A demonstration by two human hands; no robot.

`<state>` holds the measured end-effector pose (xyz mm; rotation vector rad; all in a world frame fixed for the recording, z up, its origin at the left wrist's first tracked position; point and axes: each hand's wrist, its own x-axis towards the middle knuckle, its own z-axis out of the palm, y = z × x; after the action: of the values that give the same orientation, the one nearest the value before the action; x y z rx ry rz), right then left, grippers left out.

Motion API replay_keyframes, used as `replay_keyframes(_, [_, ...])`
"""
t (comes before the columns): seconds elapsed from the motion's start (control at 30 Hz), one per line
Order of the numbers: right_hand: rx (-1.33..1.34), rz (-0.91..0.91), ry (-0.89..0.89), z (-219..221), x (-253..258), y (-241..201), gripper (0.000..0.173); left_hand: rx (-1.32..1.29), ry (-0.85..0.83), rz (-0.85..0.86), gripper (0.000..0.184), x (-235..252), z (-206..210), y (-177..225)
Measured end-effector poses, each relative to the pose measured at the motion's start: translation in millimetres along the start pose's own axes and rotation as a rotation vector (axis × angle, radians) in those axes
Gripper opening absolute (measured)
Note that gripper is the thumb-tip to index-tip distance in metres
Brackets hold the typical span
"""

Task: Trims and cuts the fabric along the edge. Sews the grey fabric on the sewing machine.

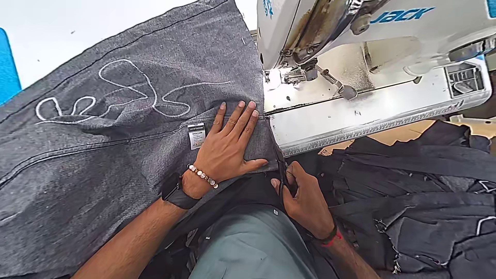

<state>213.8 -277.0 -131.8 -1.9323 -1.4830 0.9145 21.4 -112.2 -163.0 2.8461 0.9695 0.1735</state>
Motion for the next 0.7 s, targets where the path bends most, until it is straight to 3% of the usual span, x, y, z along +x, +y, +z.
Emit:
replay_keyframes(0.13, [0.053,0.026,-0.035,-0.8,-0.3,-4.8,0.023,-0.010,0.003,-0.001,0.122,-2.0,0.6,0.5])
replay_keyframes(0.23, [0.282,0.144,-0.057,2.9,-1.9,-7.6,0.027,0.004,0.017,0.000,0.122,-0.7,0.2,-0.4])
replay_keyframes(0.3, [0.520,0.162,0.088,14.8,-6.8,-9.8,0.026,0.010,0.012,0.000,0.122,-1.9,0.9,0.1])
replay_keyframes(0.37, [0.666,0.065,0.376,25.5,-8.9,-5.1,0.018,0.008,0.016,0.000,0.123,-2.6,1.8,0.0])
replay_keyframes(0.43, [0.504,-0.014,0.569,2.4,7.9,10.4,0.016,-0.056,0.036,-0.014,0.123,-0.8,0.9,2.9])
replay_keyframes(0.47, [0.351,0.010,0.582,-23.3,20.5,18.2,0.021,-0.176,0.045,-0.018,0.119,-1.4,-2.4,7.1])
replay_keyframes(0.53, [-0.012,0.172,0.481,-84.8,50.0,33.6,0.035,-0.612,0.011,-0.024,0.097,3.4,-24.3,14.3])
replay_keyframes(0.6, [-0.374,0.326,0.323,-138.6,81.7,46.7,0.036,-0.901,0.068,-0.140,0.064,16.5,-59.1,12.0])
replay_keyframes(0.67, [-0.642,0.427,0.223,-170.2,107.2,43.3,0.028,-0.880,0.199,-0.309,0.033,37.7,-95.0,-8.1])
replay_keyframes(0.7, [-0.749,0.462,0.184,-178.1,114.5,33.8,0.025,-0.806,0.239,-0.376,0.029,54.4,-106.9,-26.9])
